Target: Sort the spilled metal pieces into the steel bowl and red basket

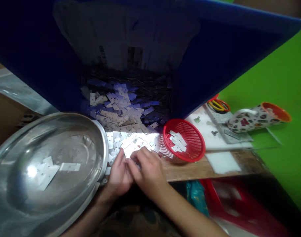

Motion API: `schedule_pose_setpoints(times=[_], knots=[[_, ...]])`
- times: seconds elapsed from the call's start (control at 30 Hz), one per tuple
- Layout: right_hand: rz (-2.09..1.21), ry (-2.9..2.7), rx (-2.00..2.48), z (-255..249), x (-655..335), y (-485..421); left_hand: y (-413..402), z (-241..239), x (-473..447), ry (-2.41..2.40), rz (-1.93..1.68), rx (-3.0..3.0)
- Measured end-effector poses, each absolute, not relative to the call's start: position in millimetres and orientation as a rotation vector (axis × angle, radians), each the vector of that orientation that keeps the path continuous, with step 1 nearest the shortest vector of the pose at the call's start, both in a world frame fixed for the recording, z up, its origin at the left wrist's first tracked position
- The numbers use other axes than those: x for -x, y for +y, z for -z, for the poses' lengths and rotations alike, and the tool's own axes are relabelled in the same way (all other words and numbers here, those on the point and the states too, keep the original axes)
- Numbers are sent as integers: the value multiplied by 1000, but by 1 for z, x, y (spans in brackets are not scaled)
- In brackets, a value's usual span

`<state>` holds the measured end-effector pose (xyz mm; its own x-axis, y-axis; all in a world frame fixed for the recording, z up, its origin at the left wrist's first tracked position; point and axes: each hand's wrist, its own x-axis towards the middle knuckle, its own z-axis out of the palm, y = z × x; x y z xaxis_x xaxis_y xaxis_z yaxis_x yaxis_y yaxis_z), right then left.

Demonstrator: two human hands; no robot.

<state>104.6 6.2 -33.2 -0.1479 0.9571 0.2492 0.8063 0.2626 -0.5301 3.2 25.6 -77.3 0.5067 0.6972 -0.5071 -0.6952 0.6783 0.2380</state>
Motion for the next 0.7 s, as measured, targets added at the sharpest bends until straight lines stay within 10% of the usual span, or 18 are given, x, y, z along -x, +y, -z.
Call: schedule_pose_setpoints(times=[0.7], knots=[[-469, -1873, 1726, 58, -127, -6, 28, 72, -9, 545, -913, 17]])
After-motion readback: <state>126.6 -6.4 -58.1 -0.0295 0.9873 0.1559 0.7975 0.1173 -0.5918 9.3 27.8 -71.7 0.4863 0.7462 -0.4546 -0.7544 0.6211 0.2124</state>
